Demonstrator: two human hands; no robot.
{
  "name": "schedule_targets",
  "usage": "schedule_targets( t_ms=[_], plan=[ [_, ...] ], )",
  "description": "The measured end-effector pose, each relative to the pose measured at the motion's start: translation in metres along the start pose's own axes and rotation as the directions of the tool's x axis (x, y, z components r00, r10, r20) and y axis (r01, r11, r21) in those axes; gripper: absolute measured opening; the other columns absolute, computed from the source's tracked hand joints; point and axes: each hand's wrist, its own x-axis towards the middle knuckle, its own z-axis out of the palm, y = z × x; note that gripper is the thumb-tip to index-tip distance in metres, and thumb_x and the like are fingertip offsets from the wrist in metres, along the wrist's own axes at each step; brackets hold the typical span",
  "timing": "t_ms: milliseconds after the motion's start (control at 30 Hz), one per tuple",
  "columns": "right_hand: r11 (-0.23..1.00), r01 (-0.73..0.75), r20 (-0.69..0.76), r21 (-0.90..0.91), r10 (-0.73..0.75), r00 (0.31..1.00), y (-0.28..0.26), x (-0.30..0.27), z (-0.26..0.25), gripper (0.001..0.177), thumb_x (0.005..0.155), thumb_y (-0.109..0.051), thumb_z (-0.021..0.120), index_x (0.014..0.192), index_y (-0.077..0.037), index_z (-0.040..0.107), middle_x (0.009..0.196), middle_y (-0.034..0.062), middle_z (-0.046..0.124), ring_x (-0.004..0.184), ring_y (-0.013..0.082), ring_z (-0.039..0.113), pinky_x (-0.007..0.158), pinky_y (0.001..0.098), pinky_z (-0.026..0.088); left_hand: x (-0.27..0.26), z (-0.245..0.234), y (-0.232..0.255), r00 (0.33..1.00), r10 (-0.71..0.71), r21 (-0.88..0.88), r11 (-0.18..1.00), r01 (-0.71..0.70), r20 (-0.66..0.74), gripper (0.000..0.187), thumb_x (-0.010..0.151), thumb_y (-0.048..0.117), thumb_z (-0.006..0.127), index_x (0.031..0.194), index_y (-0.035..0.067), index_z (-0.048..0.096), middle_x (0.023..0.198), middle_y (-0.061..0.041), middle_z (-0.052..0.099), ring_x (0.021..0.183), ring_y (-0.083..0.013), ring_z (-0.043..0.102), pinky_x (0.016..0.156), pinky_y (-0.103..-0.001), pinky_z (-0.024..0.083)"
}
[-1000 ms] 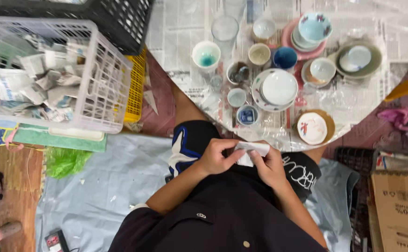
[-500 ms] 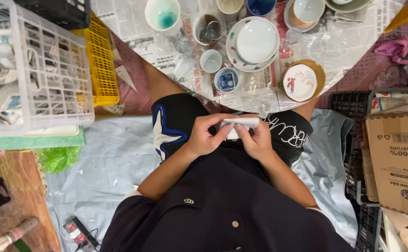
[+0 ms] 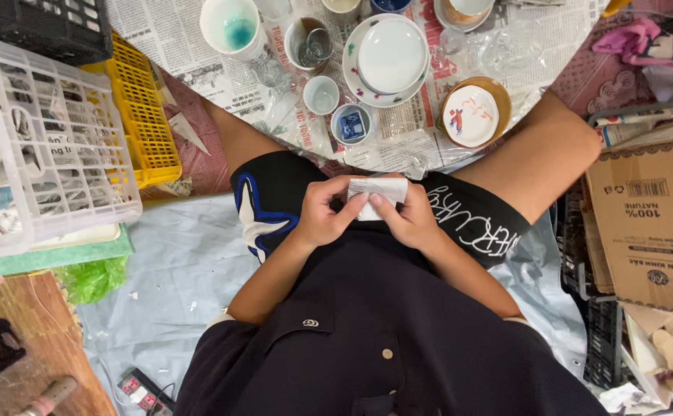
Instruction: The person sits cross-legged and wraps individual dishes, including plates and cups, with newspaper sheets. They fold the paper around each item and place the wrapped pieces into a white plastic basket.
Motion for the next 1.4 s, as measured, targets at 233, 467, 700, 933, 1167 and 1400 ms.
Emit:
schedule_targets(
  t_ms=[233,467,700,933,1167,1400],
  plan=[
    [0.992,0.122,-0.003,0.022,-0.122,0.993,-0.003,0.001,0.001,0.022,0.099,-0.01,0.065,0.117,0.004,0.064,0.098,0.0091,0.068,0.085,0.0124,0.065,0.077,0.0275,0.053,0.009,-0.007,0.004,0.994,0.108,0.102,0.989,-0.109,0.023,0.019,0.095,0.009,0.072,0.109,-0.002,0.072,0.086,-0.008,0.074,0.072,-0.0069,0.066,0.066,-0.023,0.051],
    [1.0,-0.018,-0.176,0.023,0.022,0.984,0.019,-0.002,-0.003,0.012,0.101,-0.009,0.067,0.105,0.002,0.069,0.086,0.0029,0.071,0.075,0.0082,0.063,0.067,0.0262,0.051,0.027,0.0,0.013,0.997,0.078,0.197,0.977,-0.082,0.028,0.018,0.092,0.01,0.076,0.106,-0.001,0.074,0.078,-0.008,0.072,0.063,-0.0087,0.065,0.059,-0.025,0.051],
    [0.983,-0.01,-0.097,-0.181,-0.008,0.995,0.002,0.037,-0.026,0.013,0.105,-0.01,0.062,0.104,0.0,0.07,0.079,0.0047,0.068,0.069,0.0123,0.064,0.065,0.0278,0.051,0.065,-0.027,0.028,0.977,0.195,0.263,0.941,-0.211,0.086,0.016,0.092,0.008,0.079,0.106,0.001,0.074,0.082,-0.009,0.07,0.063,-0.012,0.065,0.059,-0.025,0.049],
    [0.931,-0.042,-0.019,-0.364,0.038,0.999,-0.025,0.098,-0.032,0.017,0.1,-0.009,0.063,0.111,-0.002,0.074,0.071,0.0096,0.07,0.061,0.0155,0.07,0.058,0.0299,0.053,0.102,-0.044,-0.001,0.979,0.203,0.098,0.975,-0.201,-0.01,0.018,0.092,0.004,0.077,0.11,0.004,0.077,0.083,-0.007,0.073,0.063,-0.0091,0.062,0.058,-0.024,0.048],
    [0.95,0.076,-0.039,-0.303,-0.093,0.995,0.053,0.082,-0.03,0.023,0.103,-0.018,0.059,0.11,0.0,0.07,0.081,0.0104,0.07,0.071,0.0187,0.069,0.067,0.033,0.053,0.1,-0.042,-0.029,0.978,0.207,0.158,0.966,-0.202,-0.01,0.012,0.09,0.007,0.078,0.093,-0.002,0.071,0.075,-0.006,0.065,0.062,-0.0104,0.059,0.057,-0.026,0.045],
    [0.976,0.22,0.135,0.0,-0.218,0.967,0.044,0.079,-0.002,0.052,0.105,-0.026,0.054,0.149,-0.005,0.036,0.122,0.016,0.057,0.093,0.0232,0.064,0.082,0.0381,0.055,0.093,-0.073,0.026,0.894,0.433,0.259,0.882,-0.394,-0.113,0.015,0.086,0.007,0.078,0.094,-0.002,0.069,0.087,-0.011,0.068,0.071,-0.0183,0.063,0.064,-0.03,0.049]
  ],
)
